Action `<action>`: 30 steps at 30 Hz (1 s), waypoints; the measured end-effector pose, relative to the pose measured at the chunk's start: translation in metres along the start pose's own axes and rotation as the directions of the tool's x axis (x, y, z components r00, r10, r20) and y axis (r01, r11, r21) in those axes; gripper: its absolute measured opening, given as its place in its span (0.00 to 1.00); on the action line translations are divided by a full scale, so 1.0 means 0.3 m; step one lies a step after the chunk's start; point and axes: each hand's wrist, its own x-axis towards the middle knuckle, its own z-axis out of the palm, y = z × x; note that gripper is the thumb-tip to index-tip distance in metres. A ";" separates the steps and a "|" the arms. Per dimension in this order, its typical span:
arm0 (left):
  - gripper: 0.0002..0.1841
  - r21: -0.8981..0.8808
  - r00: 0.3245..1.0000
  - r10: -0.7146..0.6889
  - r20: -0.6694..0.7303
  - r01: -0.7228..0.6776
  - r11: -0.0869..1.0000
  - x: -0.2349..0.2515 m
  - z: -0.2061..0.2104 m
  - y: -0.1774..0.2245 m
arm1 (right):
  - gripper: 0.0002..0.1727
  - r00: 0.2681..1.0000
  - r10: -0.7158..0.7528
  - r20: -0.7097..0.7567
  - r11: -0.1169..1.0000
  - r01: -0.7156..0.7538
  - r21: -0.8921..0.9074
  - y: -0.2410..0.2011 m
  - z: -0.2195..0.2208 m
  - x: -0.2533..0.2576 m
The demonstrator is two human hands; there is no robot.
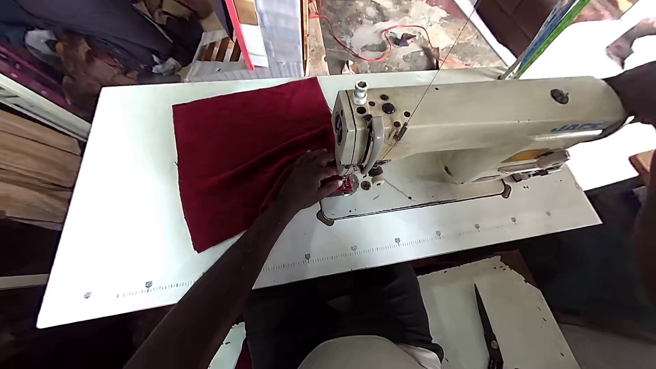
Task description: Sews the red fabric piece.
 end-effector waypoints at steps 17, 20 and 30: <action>0.20 -0.005 0.999 0.018 -0.027 -0.018 1.000 -0.003 0.010 -0.006 | 0.48 0.978 -0.129 -0.163 0.947 0.170 0.273 0.357 0.119 0.407; 0.19 -0.006 0.999 0.016 -0.030 -0.016 1.000 -0.003 0.008 -0.004 | 0.41 0.922 -0.121 -0.369 0.894 0.263 0.364 0.336 0.200 0.330; 0.20 -0.030 0.999 0.010 -0.036 -0.011 0.999 -0.004 -0.002 -0.002 | 0.26 0.943 0.269 -0.198 0.833 -0.124 0.539 0.042 0.105 -0.012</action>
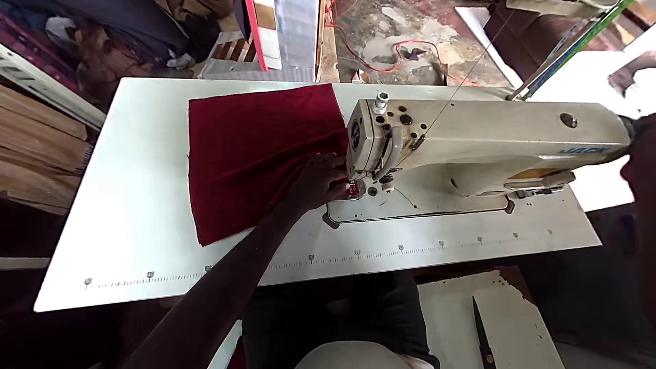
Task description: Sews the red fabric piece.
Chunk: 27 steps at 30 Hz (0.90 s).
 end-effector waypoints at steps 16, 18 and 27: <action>0.21 0.034 1.000 -0.024 -0.002 0.024 0.999 0.010 0.010 -0.003 | 0.29 0.886 -0.435 -0.157 0.855 0.462 0.235 0.394 0.049 0.303; 0.21 0.035 1.000 -0.024 0.002 0.024 0.999 0.008 0.009 -0.005 | 0.29 0.918 -0.397 -0.008 0.916 0.397 0.060 0.336 0.000 0.352; 0.20 0.038 0.999 -0.048 0.006 0.048 0.998 0.007 0.010 -0.006 | 0.33 0.860 -0.431 -0.275 0.794 0.506 0.336 0.370 0.120 0.248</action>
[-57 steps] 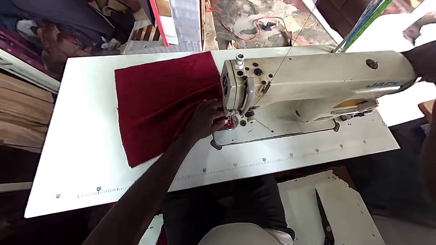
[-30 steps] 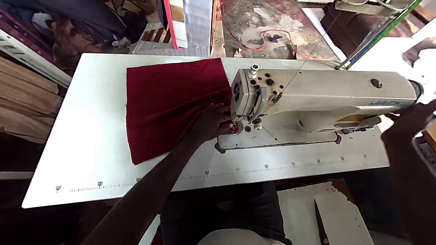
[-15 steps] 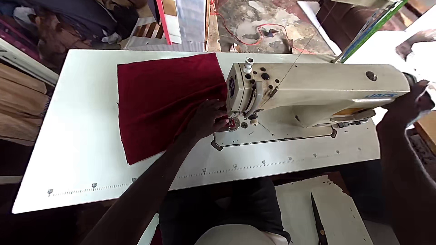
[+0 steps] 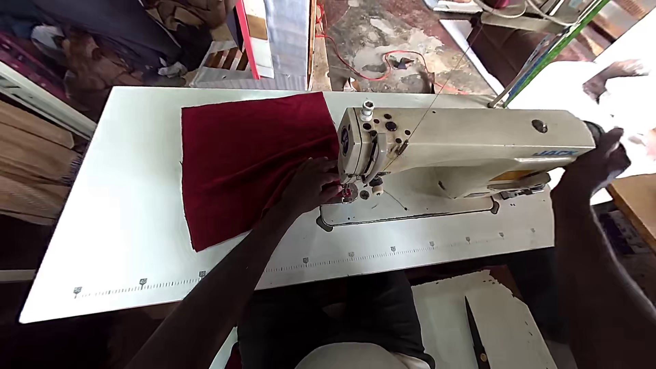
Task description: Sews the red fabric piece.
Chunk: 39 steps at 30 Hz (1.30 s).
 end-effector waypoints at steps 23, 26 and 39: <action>0.42 0.245 0.916 -0.401 0.013 0.386 0.889 -0.236 -0.305 -0.416 | 0.20 0.332 -0.096 0.938 0.752 -0.593 0.287 -0.567 0.118 -1.401; 0.42 0.258 0.893 -0.451 -0.010 0.438 0.861 -0.304 -0.310 -0.381 | 0.23 0.008 -0.002 1.000 0.694 -0.720 0.007 -0.614 0.147 -1.411; 0.46 0.289 0.702 -0.709 -0.069 0.694 0.659 -0.705 -0.409 0.114 | 0.22 -0.203 -0.077 0.976 0.581 -0.805 -0.122 -0.618 0.273 -1.557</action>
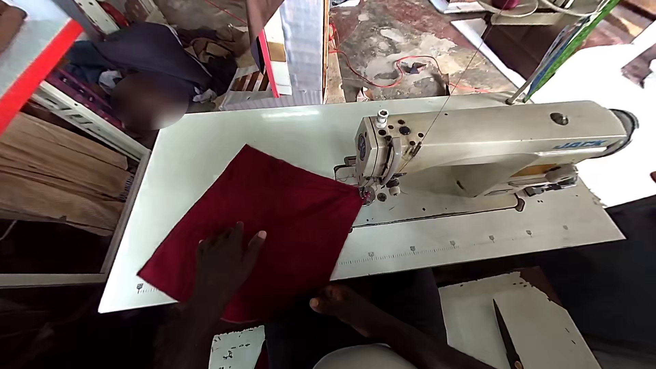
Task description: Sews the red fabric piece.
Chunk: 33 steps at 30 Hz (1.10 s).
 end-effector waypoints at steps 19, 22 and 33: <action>0.22 -0.179 0.731 0.682 -0.031 -0.675 0.716 0.234 0.257 0.516 | 0.24 0.935 0.005 -0.354 0.919 -0.144 -0.368 0.005 -0.182 -0.269; 0.23 -0.172 0.674 0.735 -0.073 -0.735 0.656 0.277 0.261 0.517 | 0.20 0.725 -0.512 -0.461 0.554 -0.132 -0.822 -0.018 -0.205 -0.292; 0.25 -0.258 0.678 0.726 -0.116 -0.726 0.638 0.303 0.304 0.496 | 0.12 0.563 -0.792 0.236 -0.143 0.206 -0.968 0.048 -0.348 -0.160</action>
